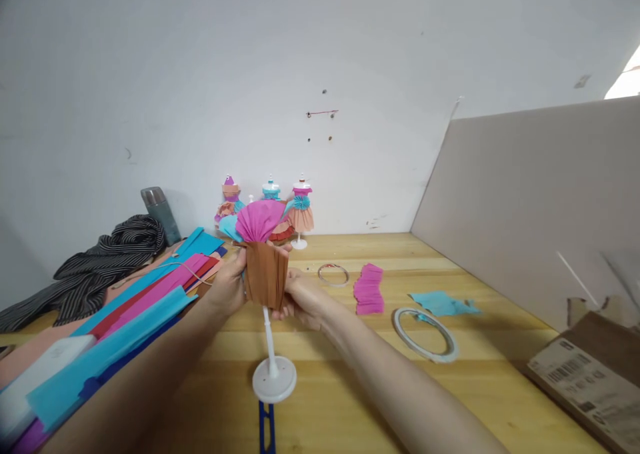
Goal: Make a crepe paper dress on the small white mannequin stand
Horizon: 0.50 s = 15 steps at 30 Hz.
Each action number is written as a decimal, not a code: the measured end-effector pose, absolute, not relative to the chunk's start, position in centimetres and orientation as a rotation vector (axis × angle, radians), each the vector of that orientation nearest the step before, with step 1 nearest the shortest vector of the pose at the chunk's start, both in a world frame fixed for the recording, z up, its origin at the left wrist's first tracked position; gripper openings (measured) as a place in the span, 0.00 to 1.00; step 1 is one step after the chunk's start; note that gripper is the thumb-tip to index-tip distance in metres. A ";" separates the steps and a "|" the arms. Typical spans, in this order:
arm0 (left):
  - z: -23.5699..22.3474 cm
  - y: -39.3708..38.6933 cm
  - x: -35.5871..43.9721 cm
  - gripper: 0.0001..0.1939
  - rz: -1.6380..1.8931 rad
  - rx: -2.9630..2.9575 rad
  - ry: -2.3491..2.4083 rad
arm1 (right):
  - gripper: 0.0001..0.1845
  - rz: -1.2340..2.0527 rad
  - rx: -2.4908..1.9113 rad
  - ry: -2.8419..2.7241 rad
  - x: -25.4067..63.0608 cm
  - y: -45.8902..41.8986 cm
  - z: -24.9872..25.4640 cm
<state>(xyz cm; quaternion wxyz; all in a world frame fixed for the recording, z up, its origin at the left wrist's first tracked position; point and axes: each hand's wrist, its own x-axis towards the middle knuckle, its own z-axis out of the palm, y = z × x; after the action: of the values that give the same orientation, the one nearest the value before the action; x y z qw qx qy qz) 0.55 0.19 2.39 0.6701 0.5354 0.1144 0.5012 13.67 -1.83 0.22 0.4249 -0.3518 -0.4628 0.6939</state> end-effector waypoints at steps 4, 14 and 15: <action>1.8 0.2 0.4 0.24 1.099 1.215 0.264 | 0.08 1.780 -0.903 -1.175 13.5 -2.2 0.4; 1.4 0.4 0.1 0.26 1.002 1.285 0.193 | 0.07 1.851 -0.968 -1.253 14.1 -2.0 0.2; 1.4 0.4 0.2 0.27 0.992 1.280 0.187 | 0.08 1.847 -0.966 -1.263 14.2 -1.6 -0.2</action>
<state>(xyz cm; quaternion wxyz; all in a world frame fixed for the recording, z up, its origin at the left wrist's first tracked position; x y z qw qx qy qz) 0.24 0.36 1.38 0.6859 0.5713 0.0833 0.4429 14.16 -1.64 -0.19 0.3449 -0.3722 -0.4865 0.7112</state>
